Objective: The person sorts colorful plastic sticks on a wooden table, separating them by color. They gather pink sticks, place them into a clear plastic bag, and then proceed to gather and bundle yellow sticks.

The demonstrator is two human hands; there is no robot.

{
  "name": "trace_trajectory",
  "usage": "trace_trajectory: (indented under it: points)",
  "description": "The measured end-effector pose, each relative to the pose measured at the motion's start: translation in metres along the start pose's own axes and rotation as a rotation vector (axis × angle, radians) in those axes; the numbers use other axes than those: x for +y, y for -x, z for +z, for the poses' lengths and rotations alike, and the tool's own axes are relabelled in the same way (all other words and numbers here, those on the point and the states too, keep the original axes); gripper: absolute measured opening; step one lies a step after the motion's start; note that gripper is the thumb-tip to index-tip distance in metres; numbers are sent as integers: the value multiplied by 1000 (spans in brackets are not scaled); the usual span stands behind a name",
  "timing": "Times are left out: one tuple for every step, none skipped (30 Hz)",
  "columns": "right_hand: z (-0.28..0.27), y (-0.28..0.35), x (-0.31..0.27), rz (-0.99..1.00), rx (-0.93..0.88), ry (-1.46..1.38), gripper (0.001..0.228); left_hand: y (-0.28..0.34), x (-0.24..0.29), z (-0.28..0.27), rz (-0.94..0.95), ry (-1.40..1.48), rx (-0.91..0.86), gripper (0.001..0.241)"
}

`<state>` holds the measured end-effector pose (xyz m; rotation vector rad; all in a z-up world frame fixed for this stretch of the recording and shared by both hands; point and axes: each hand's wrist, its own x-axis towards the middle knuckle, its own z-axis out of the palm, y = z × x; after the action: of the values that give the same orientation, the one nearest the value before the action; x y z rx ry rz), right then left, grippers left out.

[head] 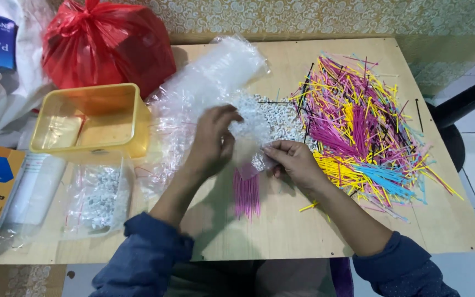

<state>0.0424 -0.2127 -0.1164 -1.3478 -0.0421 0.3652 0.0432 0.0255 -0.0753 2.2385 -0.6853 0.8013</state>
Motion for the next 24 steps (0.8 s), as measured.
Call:
trace_trajectory:
  points:
    - [4,3,-4,6,2,1,15,5,17,-6,-5,4,-2,48]
    - [8,5,-8,20,3,-1,16,9,34,-12,-8,55,-55,41]
    - [12,7,-14,30,4,-3,18,13,50,-18,-7,105,-107,46]
    - [14,8,-13,32,7,-2,18,23,45,-10,-7,109,-108,46]
    - [16,8,-13,40,8,2,18,33,41,-3,17,37,-137,48]
    - [18,8,-13,47,10,5,18,43,36,5,41,-35,-165,51]
    - [17,8,-14,48,6,11,18,45,32,6,37,-35,-159,51]
    - [17,8,-14,19,-3,68,21,46,28,7,102,-54,-123,30]
    - [17,8,-14,-13,-10,122,24,46,24,8,171,-75,-90,13]
    - [17,4,-16,-15,-12,125,24,44,23,5,170,-76,-86,13]
    - [16,2,-17,-59,-8,162,27,43,22,3,161,-105,-90,11]
    - [15,-1,-18,-103,-3,198,30,42,21,1,152,-134,-94,12]
    - [13,-2,-14,-100,0,200,30,45,18,2,151,-129,-94,12]
    - [10,-3,-10,-105,21,223,31,47,15,3,135,-183,-104,11]
    - [9,-5,-5,-110,36,244,31,51,11,3,116,-241,-114,11]
    - [13,6,-17,-106,35,246,31,51,9,5,113,-240,-114,11]
    - [18,17,-28,-108,63,513,35,52,6,6,91,-300,-100,11]
    - [22,28,-40,-110,88,782,39,54,4,7,70,-361,-86,13]
    - [34,43,-47,-109,83,783,39,56,2,10,65,-362,-86,13]
    - [45,60,-53,-37,69,1078,51,58,1,12,55,-401,-67,12]
    - [55,78,-58,41,53,1373,63,62,2,16,43,-437,-51,12]
    - [65,83,-55,46,46,1375,63,62,3,18,35,-436,-53,12]
    - [74,88,-51,52,56,1405,76,62,4,21,45,-475,-42,12]
    - [83,94,-49,59,66,1435,89,62,5,24,55,-513,-31,15]
